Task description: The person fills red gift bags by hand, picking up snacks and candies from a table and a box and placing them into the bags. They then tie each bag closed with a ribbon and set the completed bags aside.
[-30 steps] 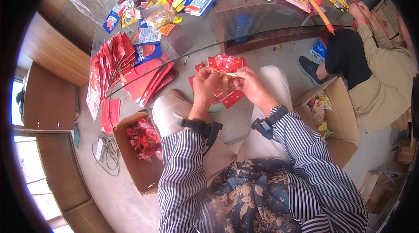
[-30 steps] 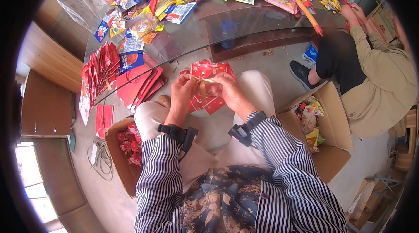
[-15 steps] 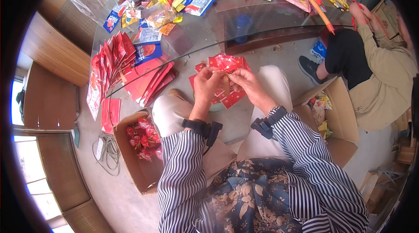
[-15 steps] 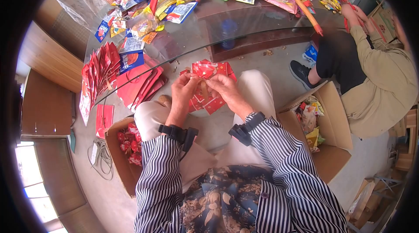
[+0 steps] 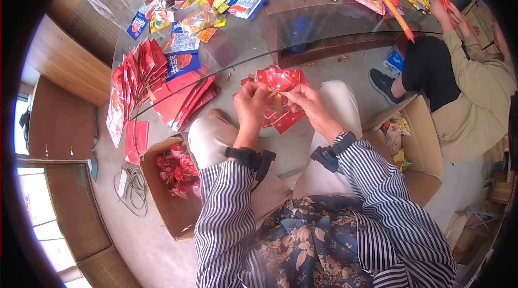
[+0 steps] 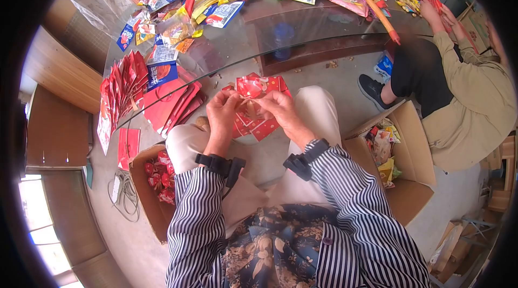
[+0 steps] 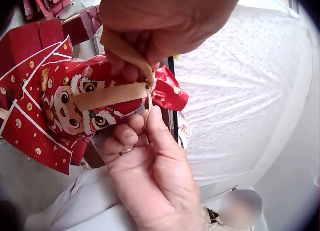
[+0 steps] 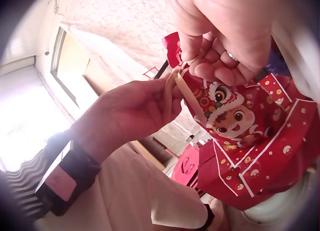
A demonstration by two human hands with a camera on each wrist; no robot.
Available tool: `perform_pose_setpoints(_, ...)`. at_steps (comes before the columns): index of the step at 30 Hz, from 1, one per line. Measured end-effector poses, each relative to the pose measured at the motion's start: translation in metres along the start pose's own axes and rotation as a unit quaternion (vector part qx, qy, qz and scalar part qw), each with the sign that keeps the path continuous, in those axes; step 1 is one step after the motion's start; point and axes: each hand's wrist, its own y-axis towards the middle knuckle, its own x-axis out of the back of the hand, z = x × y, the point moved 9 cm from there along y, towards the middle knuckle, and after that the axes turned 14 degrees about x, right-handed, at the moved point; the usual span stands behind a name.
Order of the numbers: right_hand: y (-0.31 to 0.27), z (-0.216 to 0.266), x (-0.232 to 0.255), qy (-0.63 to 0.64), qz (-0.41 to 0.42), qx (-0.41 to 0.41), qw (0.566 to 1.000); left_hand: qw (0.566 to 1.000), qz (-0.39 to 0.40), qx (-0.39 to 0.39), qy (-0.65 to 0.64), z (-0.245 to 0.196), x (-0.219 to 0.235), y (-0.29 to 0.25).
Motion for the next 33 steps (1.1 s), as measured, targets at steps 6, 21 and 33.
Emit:
perform_pose_setpoints(6, 0.001, -0.006, 0.006, 0.002, 0.005, -0.014, 1.000, 1.000, 0.012, -0.019, -0.010, 0.000, 0.001, 0.004)
perform_pose_setpoints(21, -0.001, 0.004, -0.009, -0.022, 0.056, 0.043, 0.997, 0.985, 0.146, 0.013, 0.094, 0.014, -0.021, 0.005)
perform_pose_setpoints(33, -0.008, 0.017, 0.003, 0.079, 0.014, 0.000, 0.997, 0.968, 0.042, -0.232, -0.091, -0.073, 0.038, -0.065)
